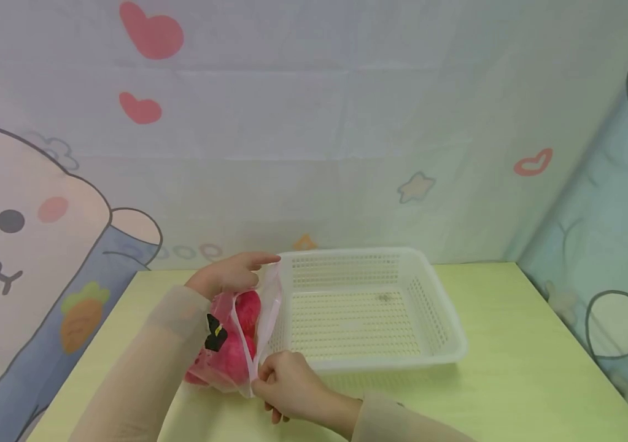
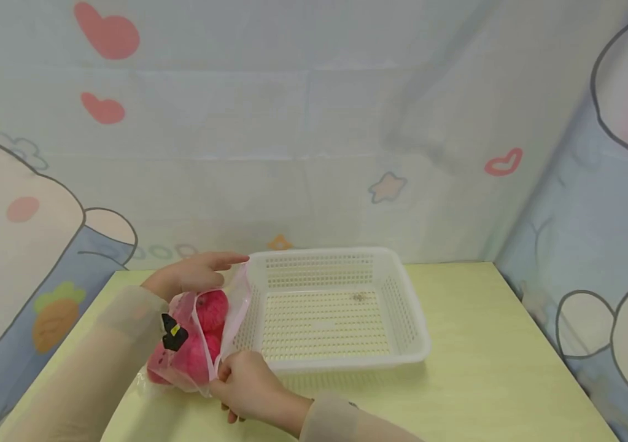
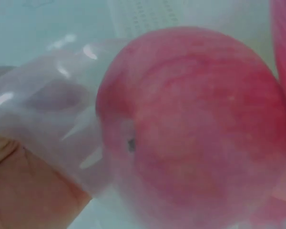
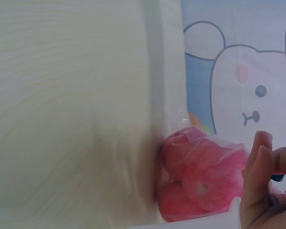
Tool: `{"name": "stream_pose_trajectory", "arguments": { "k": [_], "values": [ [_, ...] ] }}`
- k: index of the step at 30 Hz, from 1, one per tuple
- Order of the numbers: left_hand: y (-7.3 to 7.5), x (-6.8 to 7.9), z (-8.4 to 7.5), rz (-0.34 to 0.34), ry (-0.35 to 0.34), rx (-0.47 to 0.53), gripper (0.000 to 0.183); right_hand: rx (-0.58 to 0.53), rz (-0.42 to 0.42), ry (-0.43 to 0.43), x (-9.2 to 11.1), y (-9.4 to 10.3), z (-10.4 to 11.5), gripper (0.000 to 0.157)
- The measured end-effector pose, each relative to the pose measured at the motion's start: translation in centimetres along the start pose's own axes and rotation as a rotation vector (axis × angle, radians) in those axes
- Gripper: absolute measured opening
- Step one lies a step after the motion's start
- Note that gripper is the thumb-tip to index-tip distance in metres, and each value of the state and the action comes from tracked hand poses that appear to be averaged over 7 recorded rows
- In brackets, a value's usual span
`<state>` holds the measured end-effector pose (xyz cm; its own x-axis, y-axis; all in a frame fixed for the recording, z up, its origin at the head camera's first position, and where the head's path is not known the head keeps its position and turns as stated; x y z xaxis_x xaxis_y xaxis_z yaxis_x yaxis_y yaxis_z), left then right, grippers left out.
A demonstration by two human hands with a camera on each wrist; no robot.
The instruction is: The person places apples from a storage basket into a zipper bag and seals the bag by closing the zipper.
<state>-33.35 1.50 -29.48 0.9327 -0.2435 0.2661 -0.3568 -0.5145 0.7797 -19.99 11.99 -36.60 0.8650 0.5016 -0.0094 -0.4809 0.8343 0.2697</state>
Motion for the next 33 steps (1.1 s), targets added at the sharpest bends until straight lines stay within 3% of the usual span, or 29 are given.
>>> {"name": "stream_pose_trajectory", "arguments": {
  "k": [4, 12, 17, 25, 33],
  "values": [
    [-0.1, -0.5, -0.1, -0.015, 0.018, 0.006, 0.068, -0.004, -0.006, 0.011, 0.1, 0.1, 0.0, 0.024],
    [0.9, -0.1, -0.4, -0.149, -0.084, -0.086, 0.034, -0.022, 0.005, 0.016, 0.2, 0.0, 0.0, 0.024],
    [1.8, 0.6, 0.1, -0.202, -0.068, -0.086, 0.020, -0.029, 0.015, 0.034, 0.1, 0.0, 0.1, 0.021],
    [3.4, 1.6, 1.3, -0.308, -0.055, -0.081, 0.021, -0.039, 0.029, 0.090, -0.3, -0.1, 0.9, 0.018],
    [5.4, 2.5, 1.6, -0.473, -0.048, -0.053, 0.023, -0.011, 0.031, 0.106, -1.1, 0.6, 2.2, 0.014]
  ]
}}
Point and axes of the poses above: each hand's wrist, its own x-axis away from the middle knuckle, its own y-axis out of the back of the hand, z = x × y, the point moved 7 cm from there along -x, towards the middle knuckle, and after that the axes turned 8 degrees about -z, right-handed, at the moved point
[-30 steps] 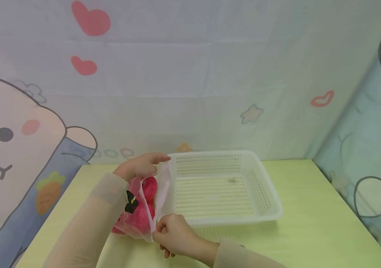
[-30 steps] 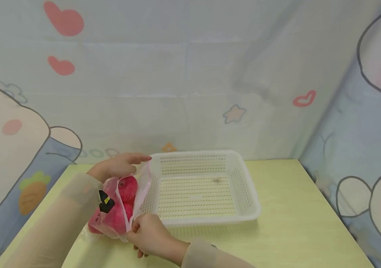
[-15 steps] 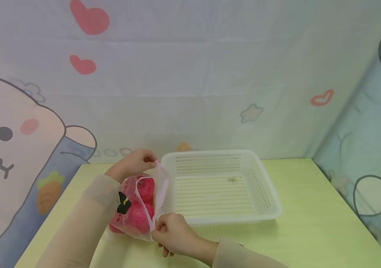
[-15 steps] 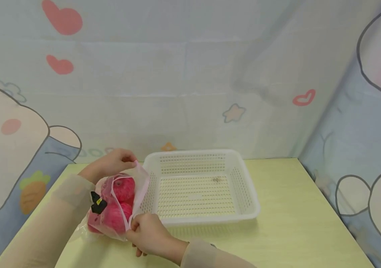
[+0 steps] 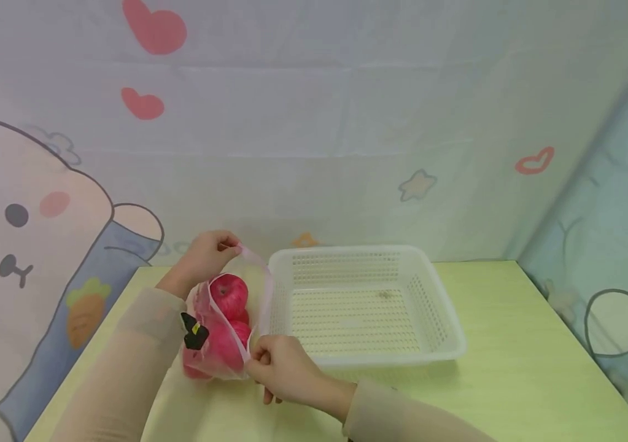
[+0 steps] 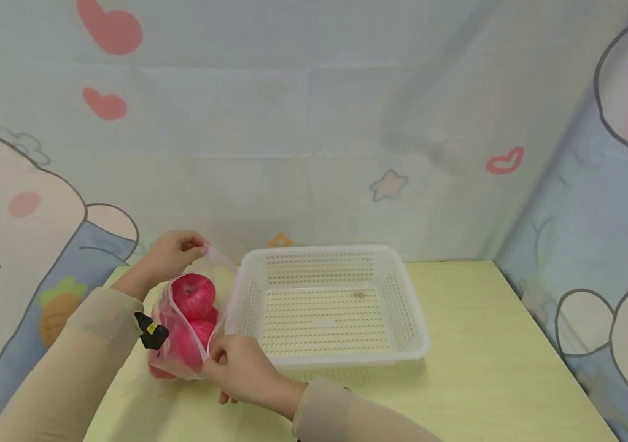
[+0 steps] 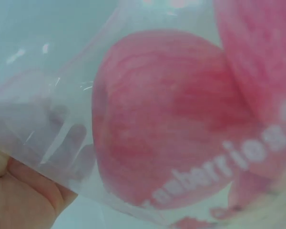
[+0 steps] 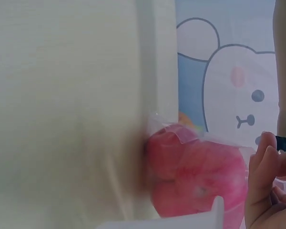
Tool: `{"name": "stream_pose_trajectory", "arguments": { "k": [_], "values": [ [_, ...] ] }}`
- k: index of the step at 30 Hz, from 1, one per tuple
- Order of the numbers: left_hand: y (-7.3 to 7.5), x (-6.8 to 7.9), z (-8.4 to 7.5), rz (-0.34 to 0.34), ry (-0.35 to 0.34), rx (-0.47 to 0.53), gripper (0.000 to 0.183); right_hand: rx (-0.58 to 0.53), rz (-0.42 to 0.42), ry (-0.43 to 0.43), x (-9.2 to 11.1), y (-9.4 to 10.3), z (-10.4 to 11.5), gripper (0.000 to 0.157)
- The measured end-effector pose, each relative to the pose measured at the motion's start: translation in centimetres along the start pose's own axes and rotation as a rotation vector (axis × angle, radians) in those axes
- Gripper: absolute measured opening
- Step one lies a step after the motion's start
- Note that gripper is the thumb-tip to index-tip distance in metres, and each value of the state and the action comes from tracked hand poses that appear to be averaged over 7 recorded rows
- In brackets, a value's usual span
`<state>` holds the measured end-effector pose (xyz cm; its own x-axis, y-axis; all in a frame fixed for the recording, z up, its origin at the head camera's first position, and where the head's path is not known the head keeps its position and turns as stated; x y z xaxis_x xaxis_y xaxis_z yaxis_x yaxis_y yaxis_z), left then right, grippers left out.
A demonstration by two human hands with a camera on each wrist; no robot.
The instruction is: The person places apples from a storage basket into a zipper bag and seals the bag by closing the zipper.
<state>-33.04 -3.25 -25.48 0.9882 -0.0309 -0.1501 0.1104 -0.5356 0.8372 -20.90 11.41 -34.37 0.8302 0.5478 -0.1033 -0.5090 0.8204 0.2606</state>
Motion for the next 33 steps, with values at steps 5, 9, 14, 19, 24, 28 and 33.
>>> {"name": "stream_pose_trajectory", "arguments": {
  "k": [5, 9, 14, 19, 24, 28, 33],
  "values": [
    [1.5, 0.1, 0.7, -0.075, 0.032, 0.014, 0.025, 0.064, -0.020, 0.009, -1.1, 1.6, 0.5, 0.011],
    [2.8, 0.4, 1.7, -0.132, 0.078, 0.008, 0.028, 0.119, -0.036, 0.017, -2.1, 2.9, 0.9, 0.012],
    [4.3, 1.0, 2.9, -0.209, 0.131, 0.033, 0.031, 0.190, -0.021, 0.050, -3.1, 4.1, 1.7, 0.013],
    [5.7, 1.6, 3.8, -0.302, 0.146, 0.089, 0.034, 0.294, 0.005, 0.084, -4.0, 4.8, 2.6, 0.012],
    [6.9, 2.2, 4.9, -0.385, 0.199, 0.141, 0.037, 0.419, 0.022, 0.101, -5.0, 6.0, 3.4, 0.013],
    [7.6, 2.8, 5.8, -0.427, 0.255, 0.160, 0.039, 0.506, 0.029, 0.113, -5.8, 7.0, 3.8, 0.014],
    [8.7, 3.9, 6.3, -0.504, 0.277, 0.179, 0.038, 0.638, -0.010, 0.186, -6.8, 8.3, 4.4, 0.012]
  ]
}}
Point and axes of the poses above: each hand's wrist, its own x-axis away from the middle knuckle, its own y-axis out of the back of the hand, z = x × y, the point moved 7 cm from there along -x, towards the middle knuckle, and after that the axes turned 8 degrees about -z, right-handed, at the moved point
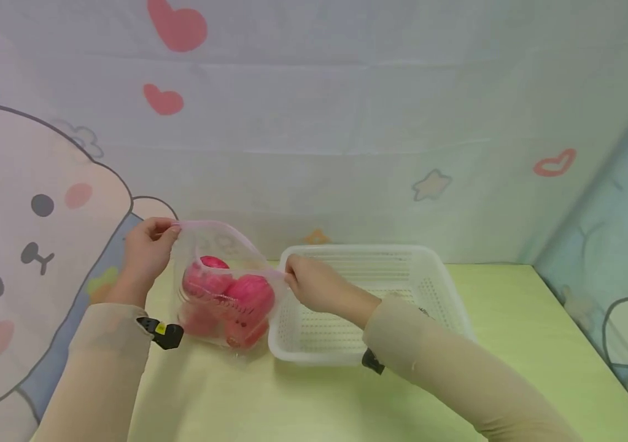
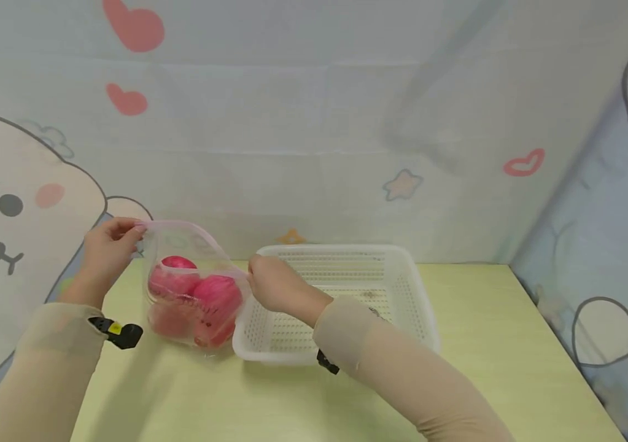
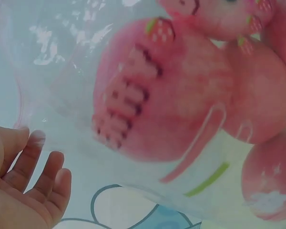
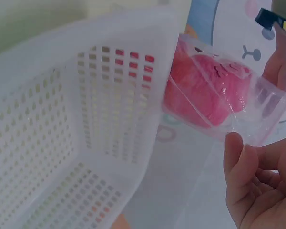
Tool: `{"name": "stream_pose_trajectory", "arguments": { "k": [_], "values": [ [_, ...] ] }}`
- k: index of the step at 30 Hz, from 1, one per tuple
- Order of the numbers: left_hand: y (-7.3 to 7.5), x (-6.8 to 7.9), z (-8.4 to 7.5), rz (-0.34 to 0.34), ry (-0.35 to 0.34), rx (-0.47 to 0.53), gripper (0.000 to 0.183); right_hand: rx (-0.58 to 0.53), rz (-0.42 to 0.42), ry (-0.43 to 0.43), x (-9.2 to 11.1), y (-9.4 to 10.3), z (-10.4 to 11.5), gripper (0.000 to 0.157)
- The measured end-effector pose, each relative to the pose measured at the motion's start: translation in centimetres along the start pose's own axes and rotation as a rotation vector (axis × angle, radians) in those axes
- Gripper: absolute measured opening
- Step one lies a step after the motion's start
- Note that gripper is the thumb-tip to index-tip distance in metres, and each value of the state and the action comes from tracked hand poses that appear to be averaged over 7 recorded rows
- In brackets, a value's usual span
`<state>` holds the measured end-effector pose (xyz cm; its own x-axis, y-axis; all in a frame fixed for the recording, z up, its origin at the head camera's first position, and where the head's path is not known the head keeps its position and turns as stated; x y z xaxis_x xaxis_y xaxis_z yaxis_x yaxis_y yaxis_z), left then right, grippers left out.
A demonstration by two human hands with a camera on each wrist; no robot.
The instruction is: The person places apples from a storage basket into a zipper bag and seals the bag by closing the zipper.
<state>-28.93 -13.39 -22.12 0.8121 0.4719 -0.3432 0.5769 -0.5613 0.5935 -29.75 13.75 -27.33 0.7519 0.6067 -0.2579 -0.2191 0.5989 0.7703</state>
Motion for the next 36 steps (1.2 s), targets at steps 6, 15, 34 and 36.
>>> {"name": "stream_pose_trajectory", "arguments": {
  "k": [6, 15, 34, 36],
  "values": [
    [1.2, 1.6, 0.2, -0.044, 0.057, 0.082, 0.038, 0.109, -0.039, -0.002, -0.7, 1.0, -1.2, 0.011],
    [0.9, 4.4, 0.5, -0.080, 0.127, 0.156, 0.034, 0.171, -0.028, -0.023, -0.7, 2.6, -3.5, 0.010],
    [-1.4, 8.3, -1.1, -0.067, 0.026, 0.139, 0.027, 0.247, -0.004, -0.065, 2.3, 6.8, -7.3, 0.014],
    [-1.7, 8.6, -1.2, -0.063, 0.003, 0.123, 0.025, 0.254, 0.002, -0.072, 2.9, 7.2, -7.6, 0.014]
  ]
}}
Point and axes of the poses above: each hand's wrist, its own x-axis away from the middle knuckle, its own y-axis out of the back of the hand, z = x × y, the point moved 7 cm from there along -x, towards the middle knuckle, and after that the axes turned 8 degrees about -z, right-handed, at the moved point
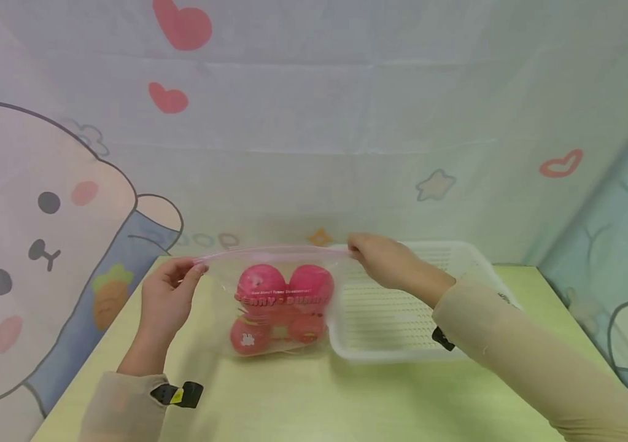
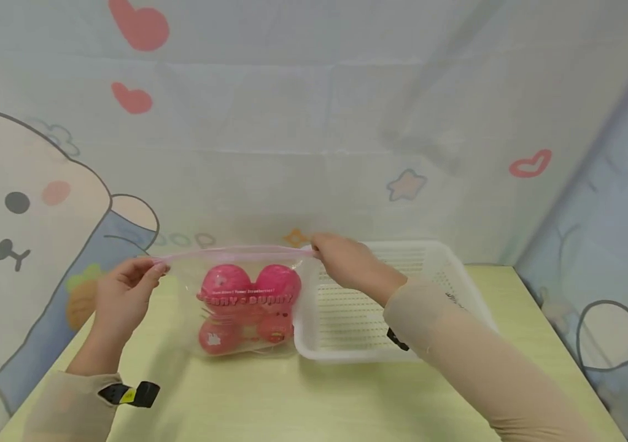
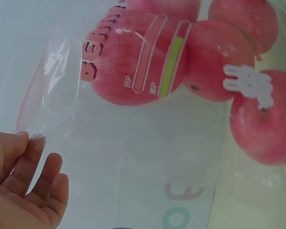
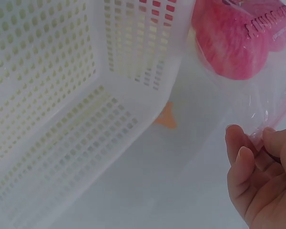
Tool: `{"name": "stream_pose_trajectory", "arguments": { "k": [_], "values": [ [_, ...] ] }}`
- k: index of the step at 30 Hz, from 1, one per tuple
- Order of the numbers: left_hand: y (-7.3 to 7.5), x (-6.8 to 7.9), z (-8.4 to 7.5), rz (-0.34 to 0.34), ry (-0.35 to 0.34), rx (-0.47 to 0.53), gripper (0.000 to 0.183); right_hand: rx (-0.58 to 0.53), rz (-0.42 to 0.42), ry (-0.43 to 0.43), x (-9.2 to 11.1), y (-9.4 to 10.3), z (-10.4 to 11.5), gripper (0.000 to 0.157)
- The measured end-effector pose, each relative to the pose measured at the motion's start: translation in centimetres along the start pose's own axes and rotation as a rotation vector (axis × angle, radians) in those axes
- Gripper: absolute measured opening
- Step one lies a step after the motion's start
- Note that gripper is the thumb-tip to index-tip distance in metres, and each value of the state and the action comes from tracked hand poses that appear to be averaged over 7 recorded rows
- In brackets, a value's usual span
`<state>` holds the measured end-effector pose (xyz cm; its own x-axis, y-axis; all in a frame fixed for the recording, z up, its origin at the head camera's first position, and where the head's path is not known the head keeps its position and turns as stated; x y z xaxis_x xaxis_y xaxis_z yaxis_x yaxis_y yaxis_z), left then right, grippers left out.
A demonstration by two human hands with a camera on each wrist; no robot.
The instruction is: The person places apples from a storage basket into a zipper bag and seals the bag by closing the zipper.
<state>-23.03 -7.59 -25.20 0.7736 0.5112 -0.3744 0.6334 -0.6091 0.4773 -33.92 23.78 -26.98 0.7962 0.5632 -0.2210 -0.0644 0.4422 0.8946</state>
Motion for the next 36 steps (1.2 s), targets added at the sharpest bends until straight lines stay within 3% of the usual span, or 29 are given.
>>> {"name": "stream_pose_trajectory", "arguments": {
  "k": [9, 13, 26, 31, 36],
  "values": [
    [-1.4, 0.8, -1.7, 0.007, -0.239, -0.089, 0.016, 0.045, 0.000, -0.005, 1.7, 1.1, -1.8, 0.011],
    [-1.9, 0.8, -2.6, 0.021, -0.301, -0.099, 0.014, 0.056, -0.013, -0.006, 2.0, 1.7, -2.3, 0.009],
    [-3.0, 0.1, -4.5, 0.048, -0.357, -0.104, 0.013, 0.061, -0.064, -0.016, 2.2, 4.3, -3.0, 0.012],
    [-3.2, -0.1, -4.9, 0.066, -0.346, -0.090, 0.014, 0.073, -0.070, -0.010, 2.4, 5.0, -3.0, 0.011],
    [-3.3, -0.1, -4.5, 0.090, -0.286, -0.081, 0.015, 0.028, -0.064, 0.017, 2.6, 4.7, -3.0, 0.013]
  ]
}}
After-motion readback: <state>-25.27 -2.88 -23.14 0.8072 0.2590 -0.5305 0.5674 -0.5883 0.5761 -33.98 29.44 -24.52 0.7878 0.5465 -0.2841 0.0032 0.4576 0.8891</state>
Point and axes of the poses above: each hand's wrist, its own x-axis away from the middle knuckle, its own y-axis out of the back of the hand, z = x × y, the point moved 7 cm from there along -x, towards the middle knuckle, and after that the axes turned 8 degrees about -z, right-handed, at the moved point
